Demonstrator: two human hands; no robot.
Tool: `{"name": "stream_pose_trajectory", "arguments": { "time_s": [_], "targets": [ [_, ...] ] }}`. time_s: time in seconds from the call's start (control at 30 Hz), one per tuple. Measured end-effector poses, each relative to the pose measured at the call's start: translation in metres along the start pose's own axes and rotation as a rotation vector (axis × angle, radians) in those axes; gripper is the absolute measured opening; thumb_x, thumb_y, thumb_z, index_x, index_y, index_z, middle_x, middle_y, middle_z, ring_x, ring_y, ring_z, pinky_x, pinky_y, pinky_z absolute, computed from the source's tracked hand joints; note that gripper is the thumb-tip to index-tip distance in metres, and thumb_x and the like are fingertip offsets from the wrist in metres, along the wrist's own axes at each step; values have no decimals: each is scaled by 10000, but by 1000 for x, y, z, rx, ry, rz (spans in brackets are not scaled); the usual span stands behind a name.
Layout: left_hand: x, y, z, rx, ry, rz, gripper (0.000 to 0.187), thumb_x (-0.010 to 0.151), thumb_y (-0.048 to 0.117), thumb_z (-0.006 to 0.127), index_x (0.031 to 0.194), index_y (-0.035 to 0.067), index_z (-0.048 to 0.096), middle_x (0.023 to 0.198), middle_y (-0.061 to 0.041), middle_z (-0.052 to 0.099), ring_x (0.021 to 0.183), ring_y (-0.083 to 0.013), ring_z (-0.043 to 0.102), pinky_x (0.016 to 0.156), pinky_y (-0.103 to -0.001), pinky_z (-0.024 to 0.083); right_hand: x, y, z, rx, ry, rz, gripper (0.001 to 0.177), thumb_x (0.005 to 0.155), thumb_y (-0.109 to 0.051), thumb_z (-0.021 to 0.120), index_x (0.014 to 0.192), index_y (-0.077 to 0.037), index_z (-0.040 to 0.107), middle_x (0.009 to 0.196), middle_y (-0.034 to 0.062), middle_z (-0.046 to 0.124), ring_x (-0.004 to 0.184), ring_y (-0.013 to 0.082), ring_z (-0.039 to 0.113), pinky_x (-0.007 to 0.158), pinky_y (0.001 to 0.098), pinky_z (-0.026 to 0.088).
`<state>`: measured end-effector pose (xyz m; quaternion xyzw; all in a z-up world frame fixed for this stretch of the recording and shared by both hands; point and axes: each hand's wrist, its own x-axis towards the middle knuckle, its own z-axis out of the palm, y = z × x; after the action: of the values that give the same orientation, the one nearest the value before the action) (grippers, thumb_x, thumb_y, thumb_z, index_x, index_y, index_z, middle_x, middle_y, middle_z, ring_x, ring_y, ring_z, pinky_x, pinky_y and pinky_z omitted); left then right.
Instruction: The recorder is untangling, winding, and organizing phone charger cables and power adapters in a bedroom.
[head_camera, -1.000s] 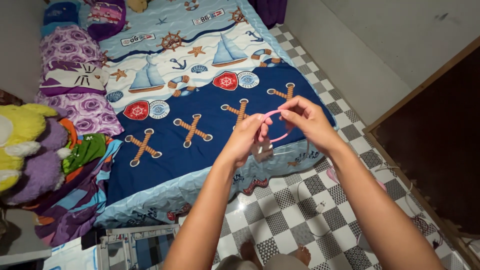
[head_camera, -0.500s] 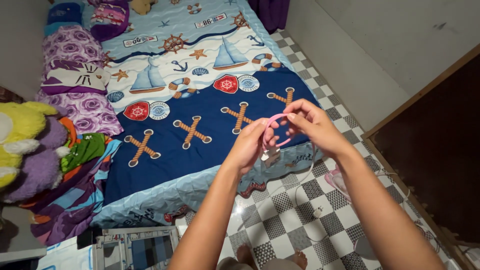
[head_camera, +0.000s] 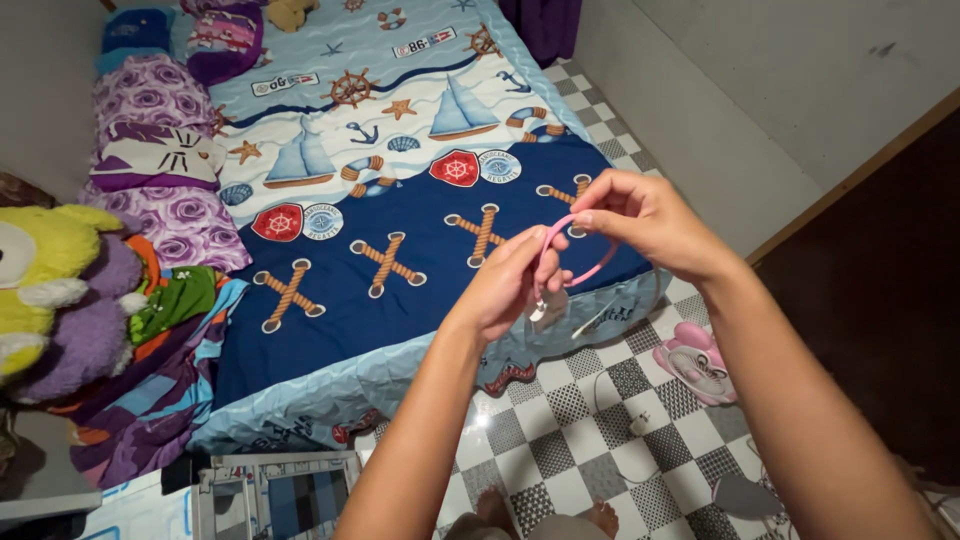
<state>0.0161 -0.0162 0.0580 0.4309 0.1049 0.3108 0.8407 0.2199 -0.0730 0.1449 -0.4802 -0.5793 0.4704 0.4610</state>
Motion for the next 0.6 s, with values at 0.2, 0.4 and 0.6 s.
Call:
{"name": "stream_pose_trajectory", "arguments": {
  "time_s": [0.2, 0.4, 0.6],
  "targets": [
    [8, 1, 0, -46, 18, -34, 266, 1117, 298, 458, 1034, 63, 552, 713, 7, 489, 699, -120, 549, 883, -310, 530, 5, 22, -6, -62, 28, -62, 140, 982, -155, 696, 1062, -43, 668, 992, 11, 702, 859, 68, 648, 690, 249, 573],
    [10, -3, -6, -12, 132, -40, 238, 1091, 289, 478, 1039, 76, 569, 729, 46, 483, 583, -55, 401, 598, -230, 389, 6, 24, -7, -75, 40, 20, 203, 953, -190, 684, 1110, -60, 677, 930, -3, 689, 783, 67, 635, 677, 254, 566],
    [9, -9, -12, -40, 147, -27, 244, 1094, 296, 489, 1032, 77, 577, 704, 42, 469, 550, -62, 368, 585, -234, 376, 11, 60, -16, 125, -8, 90, 244, 1003, -187, 681, 1180, -22, 649, 944, 26, 668, 788, 87, 618, 717, 255, 534]
  ]
}}
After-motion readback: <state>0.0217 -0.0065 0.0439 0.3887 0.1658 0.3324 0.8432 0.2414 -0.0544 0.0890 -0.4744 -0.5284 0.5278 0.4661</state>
